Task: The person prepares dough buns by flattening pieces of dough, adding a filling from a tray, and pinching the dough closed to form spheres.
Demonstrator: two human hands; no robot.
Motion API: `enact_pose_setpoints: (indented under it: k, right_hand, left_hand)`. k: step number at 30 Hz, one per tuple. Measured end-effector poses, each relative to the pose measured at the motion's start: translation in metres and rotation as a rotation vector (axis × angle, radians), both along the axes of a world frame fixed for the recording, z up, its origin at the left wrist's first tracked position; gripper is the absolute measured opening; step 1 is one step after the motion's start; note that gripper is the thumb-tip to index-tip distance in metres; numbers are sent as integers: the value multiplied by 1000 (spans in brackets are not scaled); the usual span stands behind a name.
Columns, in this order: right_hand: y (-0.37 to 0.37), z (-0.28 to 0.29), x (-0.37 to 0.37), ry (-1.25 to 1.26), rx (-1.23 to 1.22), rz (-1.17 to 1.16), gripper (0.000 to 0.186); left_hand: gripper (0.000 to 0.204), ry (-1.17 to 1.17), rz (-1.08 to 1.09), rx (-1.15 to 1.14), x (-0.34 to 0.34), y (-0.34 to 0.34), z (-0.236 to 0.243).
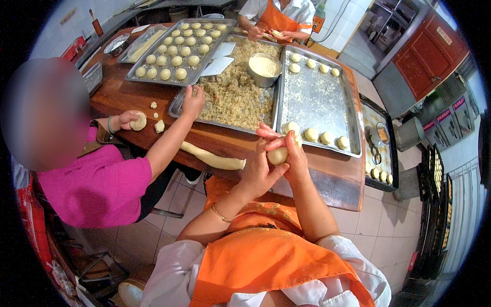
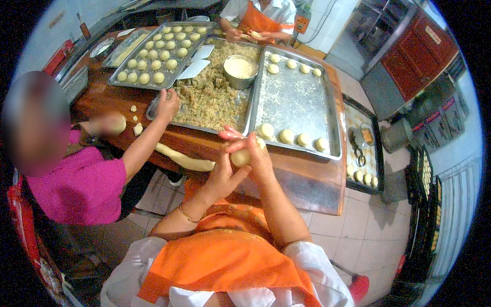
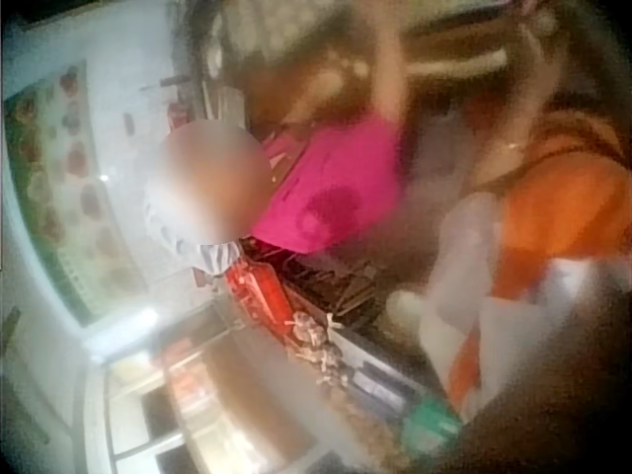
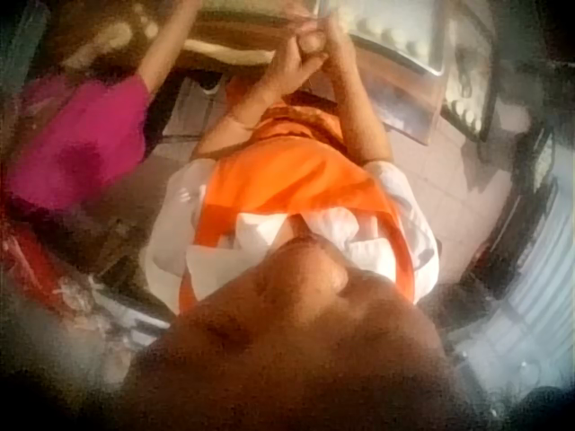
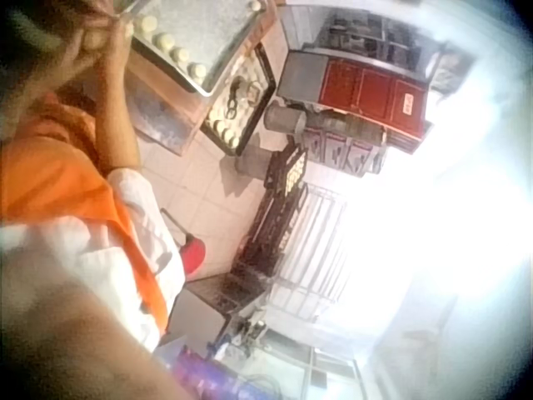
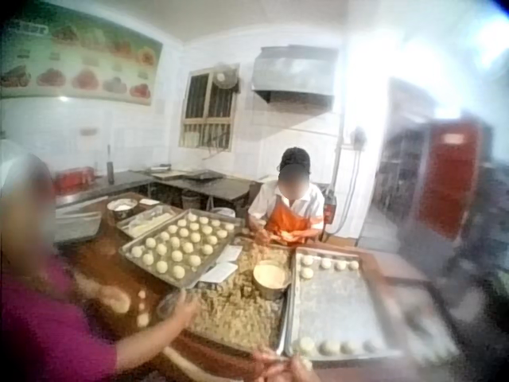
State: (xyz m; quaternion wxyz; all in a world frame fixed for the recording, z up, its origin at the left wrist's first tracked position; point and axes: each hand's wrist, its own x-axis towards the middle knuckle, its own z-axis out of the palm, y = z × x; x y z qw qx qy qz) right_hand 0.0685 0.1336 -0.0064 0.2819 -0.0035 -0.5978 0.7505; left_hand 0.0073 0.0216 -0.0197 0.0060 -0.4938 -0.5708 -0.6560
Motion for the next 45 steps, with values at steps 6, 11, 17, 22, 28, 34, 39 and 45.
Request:
enact_pose_setpoints:
  k: [6, 11, 17, 22, 28, 34, 39, 45]
  right_hand:
    - [-8, 46, 13, -496, 429, -317, 36]
    - [18, 52, 21, -500, 662, -184, 22]
    - [39, 62, 29, -622, 340, 160, 12]
    - [40, 65, 30, -575, 347, 202, 10]
    - [38, 65, 29, -568, 451, 143, 10]
    - [31, 73, 29, -535, 663, 61, 8]
    - [24, 77, 29, -492, 897, -9, 11]
    - [20, 82, 32, -533, 935, -20, 8]
  left_hand:
    - [37, -768, -369, 37, 5, -8, -3]
    - [31, -1051, -470, 76, 11, -14, 7]
    - [36, -1210, -618, 94, 1, -17, 4]
    - [44, -1267, -687, 86, -5, -19, 11]
    - [43, -1057, -598, 17, -3, -21, 0]
    - [50, -1171, -662, -1, -2, -23, 9]
    - [45, -935, -526, -163, -10, -26, -2]
    - [43, -1092, -473, 52, 2, -22, 19]
